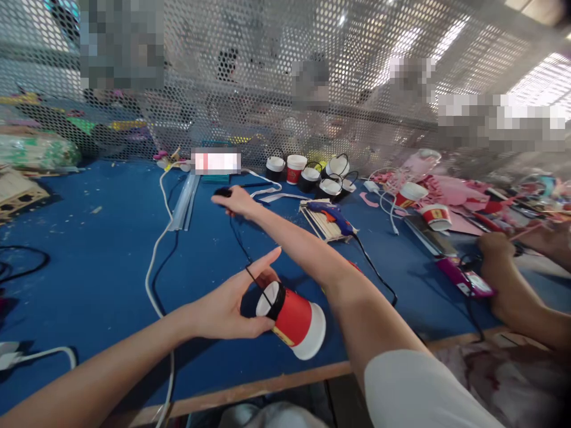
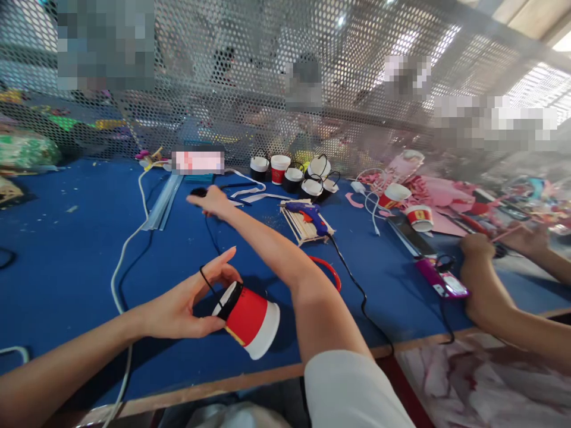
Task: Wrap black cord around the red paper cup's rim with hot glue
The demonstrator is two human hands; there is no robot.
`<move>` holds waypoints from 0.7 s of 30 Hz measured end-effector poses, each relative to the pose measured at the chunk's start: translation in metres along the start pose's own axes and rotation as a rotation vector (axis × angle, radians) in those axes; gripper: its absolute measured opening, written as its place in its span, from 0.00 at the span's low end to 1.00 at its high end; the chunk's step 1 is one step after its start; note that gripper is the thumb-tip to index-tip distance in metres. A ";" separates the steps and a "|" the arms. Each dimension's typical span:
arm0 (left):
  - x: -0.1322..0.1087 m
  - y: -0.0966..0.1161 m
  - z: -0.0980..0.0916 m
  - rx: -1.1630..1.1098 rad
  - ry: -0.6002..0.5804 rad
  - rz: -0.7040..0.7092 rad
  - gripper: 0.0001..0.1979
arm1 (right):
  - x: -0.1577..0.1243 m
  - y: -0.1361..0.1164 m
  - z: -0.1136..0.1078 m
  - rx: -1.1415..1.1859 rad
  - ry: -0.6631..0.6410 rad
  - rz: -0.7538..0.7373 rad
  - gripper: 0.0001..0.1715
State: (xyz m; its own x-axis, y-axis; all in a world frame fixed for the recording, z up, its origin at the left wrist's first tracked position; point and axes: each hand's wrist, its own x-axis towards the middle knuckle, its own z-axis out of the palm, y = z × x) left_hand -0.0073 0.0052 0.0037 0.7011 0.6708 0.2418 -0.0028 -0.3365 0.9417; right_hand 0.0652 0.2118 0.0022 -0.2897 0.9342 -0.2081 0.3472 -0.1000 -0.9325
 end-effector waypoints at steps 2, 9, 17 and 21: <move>0.001 0.000 0.000 -0.005 -0.004 -0.013 0.48 | -0.001 0.002 -0.028 0.057 0.085 0.012 0.24; 0.000 -0.003 0.002 -0.006 0.013 -0.007 0.48 | -0.016 0.009 -0.071 0.157 0.149 0.036 0.14; 0.000 -0.011 0.002 -0.035 0.059 0.026 0.48 | -0.116 -0.012 -0.098 -0.039 0.134 -0.169 0.15; 0.001 -0.012 0.003 -0.067 0.088 0.045 0.47 | -0.164 0.000 -0.148 -0.532 0.461 -0.312 0.06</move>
State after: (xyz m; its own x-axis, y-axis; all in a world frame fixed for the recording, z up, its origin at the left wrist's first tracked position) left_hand -0.0044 0.0082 -0.0085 0.6337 0.7126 0.3011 -0.0829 -0.3245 0.9423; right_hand 0.2443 0.1092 0.0800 -0.0838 0.9520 0.2943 0.7266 0.2605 -0.6358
